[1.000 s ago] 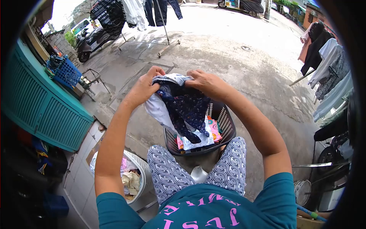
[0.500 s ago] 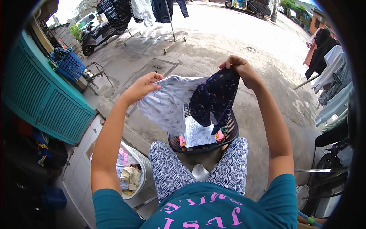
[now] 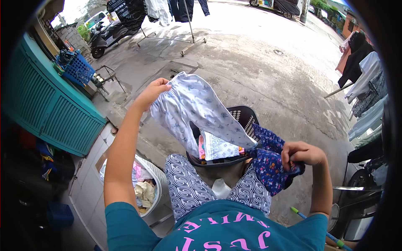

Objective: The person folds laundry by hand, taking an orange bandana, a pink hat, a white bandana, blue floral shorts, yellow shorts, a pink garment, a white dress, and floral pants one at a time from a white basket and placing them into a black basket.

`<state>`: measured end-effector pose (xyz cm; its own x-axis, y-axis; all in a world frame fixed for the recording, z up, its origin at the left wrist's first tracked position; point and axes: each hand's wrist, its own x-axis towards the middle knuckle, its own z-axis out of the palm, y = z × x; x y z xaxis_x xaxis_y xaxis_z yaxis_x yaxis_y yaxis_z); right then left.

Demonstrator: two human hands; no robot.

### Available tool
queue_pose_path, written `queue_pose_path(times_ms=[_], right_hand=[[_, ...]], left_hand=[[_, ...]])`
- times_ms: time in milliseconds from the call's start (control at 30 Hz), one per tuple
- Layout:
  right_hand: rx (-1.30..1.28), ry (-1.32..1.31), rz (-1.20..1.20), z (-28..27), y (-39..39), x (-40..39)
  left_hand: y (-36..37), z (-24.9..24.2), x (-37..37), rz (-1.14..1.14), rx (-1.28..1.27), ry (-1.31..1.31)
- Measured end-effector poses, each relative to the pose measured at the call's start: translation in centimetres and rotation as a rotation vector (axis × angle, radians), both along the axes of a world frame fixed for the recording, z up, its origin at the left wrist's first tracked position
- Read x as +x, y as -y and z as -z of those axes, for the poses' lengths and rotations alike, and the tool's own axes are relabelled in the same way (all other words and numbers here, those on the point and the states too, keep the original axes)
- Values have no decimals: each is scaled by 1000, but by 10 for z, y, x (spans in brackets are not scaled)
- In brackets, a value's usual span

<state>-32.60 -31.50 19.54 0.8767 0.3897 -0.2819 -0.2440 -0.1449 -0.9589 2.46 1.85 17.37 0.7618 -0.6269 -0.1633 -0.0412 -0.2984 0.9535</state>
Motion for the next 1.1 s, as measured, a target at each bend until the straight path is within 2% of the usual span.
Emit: queue_pose_path(times_ms=[33, 100, 133, 167, 233, 300, 367, 433, 467, 500, 567, 600, 633, 700, 733, 767, 833, 867, 1000, 1100], right_hand=[[-23, -160, -173, 34, -13, -4], [-571, -166, -518, 60, -42, -8], [-701, 30, -436, 65, -42, -2], [-825, 225, -348, 66, -41, 4], [-592, 468, 35, 36, -50, 44], [-610, 880, 264, 23, -57, 83], [-860, 1110, 323, 19, -63, 120], [-619, 924, 228, 33, -60, 159], [-456, 603, 141, 30, -58, 171], [-454, 619, 147, 39, -54, 184], [80, 436, 264, 60, -47, 208], [78, 392, 306, 49, -47, 206], [78, 395, 305, 41, -50, 205], [29, 399, 527, 31, -58, 203], [-33, 534, 573, 33, -60, 202], [-37, 521, 573, 34, -63, 198], [-121, 686, 666, 31, -70, 191], [-117, 713, 696, 31, -73, 188], [-230, 761, 819, 33, -92, 171], [-143, 873, 826, 45, -116, 165]], left_hand=[[4, 1, -2, -6, 1, 6], [22, 4, -13, 167, 94, 111], [32, 3, -21, 172, 91, 115], [42, 2, -29, 269, 98, 82], [59, -6, -52, 382, 106, 54], [71, -25, -80, 511, 191, 174], [74, -41, -95, 575, 224, 218], [70, -56, -105, 584, 242, 259], [66, -56, -104, 573, 202, 281], [60, -52, -100, 573, 208, 296], [48, -47, -91, 591, 122, 419], [43, -50, -90, 606, 232, 599], [40, -48, -86, 605, 232, 602], [37, -42, -83, 491, 445, 869], [36, -44, -82, 458, 450, 896], [37, -43, -82, 461, 446, 883], [44, -51, -85, 304, 392, 488], [45, -42, -74, 363, 421, 732], [63, -61, -93, 242, 609, 781], [69, -58, -91, 149, 489, 788]])
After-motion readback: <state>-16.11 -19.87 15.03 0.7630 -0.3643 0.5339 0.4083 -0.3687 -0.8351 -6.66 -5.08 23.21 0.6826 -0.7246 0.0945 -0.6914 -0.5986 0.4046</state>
